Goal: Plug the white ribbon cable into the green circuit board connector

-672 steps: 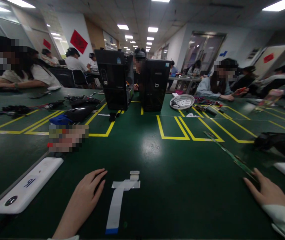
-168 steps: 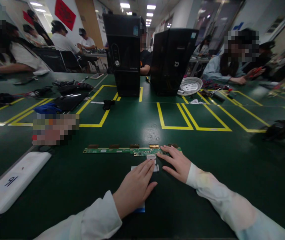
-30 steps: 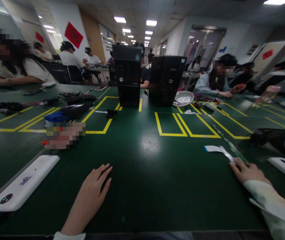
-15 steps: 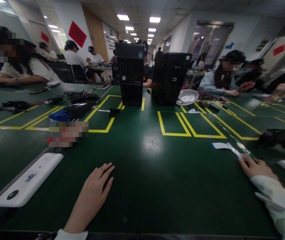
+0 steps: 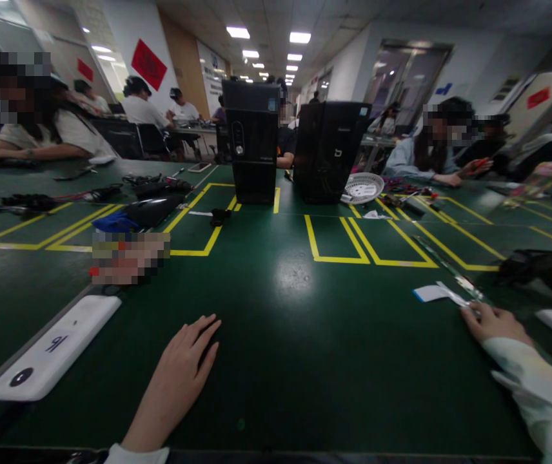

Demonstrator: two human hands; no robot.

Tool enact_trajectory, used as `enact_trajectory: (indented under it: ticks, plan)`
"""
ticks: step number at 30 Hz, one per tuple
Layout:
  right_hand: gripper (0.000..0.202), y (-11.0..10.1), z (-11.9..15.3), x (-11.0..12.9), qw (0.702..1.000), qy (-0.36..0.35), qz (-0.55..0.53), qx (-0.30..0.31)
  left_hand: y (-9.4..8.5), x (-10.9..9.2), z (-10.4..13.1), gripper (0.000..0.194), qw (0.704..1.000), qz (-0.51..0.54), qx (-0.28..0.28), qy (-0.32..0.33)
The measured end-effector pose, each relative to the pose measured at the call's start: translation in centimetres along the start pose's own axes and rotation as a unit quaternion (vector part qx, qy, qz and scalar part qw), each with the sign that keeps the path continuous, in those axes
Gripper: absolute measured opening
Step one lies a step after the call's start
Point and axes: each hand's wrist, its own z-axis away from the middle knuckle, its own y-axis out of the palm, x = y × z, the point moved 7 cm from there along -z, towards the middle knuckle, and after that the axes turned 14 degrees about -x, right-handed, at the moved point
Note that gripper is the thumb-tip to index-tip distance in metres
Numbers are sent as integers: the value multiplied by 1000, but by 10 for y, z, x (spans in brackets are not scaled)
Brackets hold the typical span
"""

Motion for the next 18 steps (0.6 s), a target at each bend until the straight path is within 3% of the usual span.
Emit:
enact_trajectory:
  ticks: [7,10,13,18]
  plan:
    - [65,0,6,1,998,-24,0,-54,-1,0,1,47,1000,2,7,-8]
    - [63,-6,10,9,990,-86,-6,-116,-1,0,1,48,1000,3,3,-7]
    - [55,-7,16,35,962,-212,-45,-168,0,1,2,47,1000,4,-2,-3]
    - [47,-2,43,99,917,-344,-119,-162,2,2,2,47,1000,5,-3,3]
